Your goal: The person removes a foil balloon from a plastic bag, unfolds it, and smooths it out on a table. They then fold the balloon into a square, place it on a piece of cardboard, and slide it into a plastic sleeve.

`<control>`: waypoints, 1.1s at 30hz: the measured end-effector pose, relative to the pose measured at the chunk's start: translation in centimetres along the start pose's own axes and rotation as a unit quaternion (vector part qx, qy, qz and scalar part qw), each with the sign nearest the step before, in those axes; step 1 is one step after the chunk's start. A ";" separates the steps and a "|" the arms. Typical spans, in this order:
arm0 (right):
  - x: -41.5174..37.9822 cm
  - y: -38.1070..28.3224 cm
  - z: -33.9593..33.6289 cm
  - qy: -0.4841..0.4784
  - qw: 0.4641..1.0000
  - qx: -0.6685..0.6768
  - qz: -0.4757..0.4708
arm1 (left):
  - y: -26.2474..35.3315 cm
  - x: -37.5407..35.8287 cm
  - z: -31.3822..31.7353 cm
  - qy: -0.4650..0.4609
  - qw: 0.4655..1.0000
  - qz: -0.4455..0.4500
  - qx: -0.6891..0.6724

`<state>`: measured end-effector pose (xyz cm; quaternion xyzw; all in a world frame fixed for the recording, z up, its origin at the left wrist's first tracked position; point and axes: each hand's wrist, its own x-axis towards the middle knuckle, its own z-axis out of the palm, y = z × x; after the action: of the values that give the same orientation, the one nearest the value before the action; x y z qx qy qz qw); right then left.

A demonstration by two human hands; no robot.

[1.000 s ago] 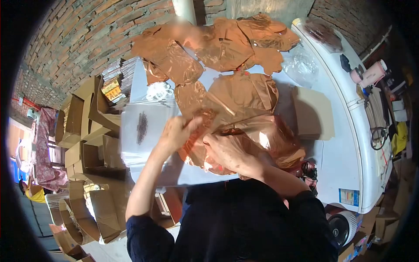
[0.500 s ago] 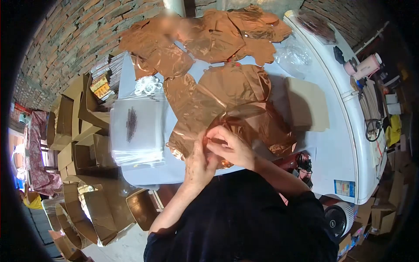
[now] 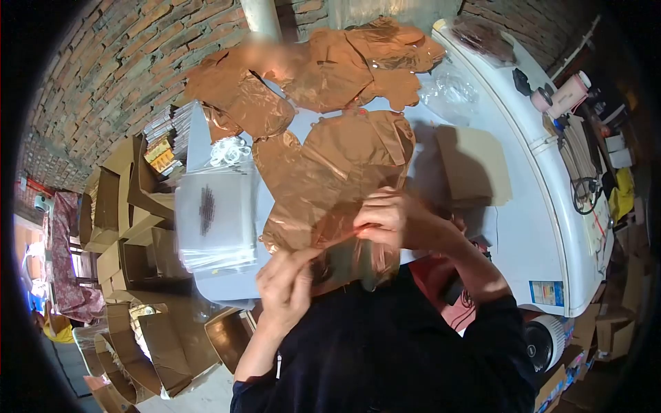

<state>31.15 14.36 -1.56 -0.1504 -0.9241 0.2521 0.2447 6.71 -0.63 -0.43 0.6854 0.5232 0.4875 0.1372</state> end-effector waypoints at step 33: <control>8.8 20.5 -6.2 0.008 0.967 -0.053 0.250 | -6.9 -4.4 0.3 0.046 0.931 -0.361 0.019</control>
<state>30.28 37.26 -4.66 -0.3910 -0.8672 0.2551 0.1732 3.06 -1.42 -7.68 0.4294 0.7502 0.4260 0.2670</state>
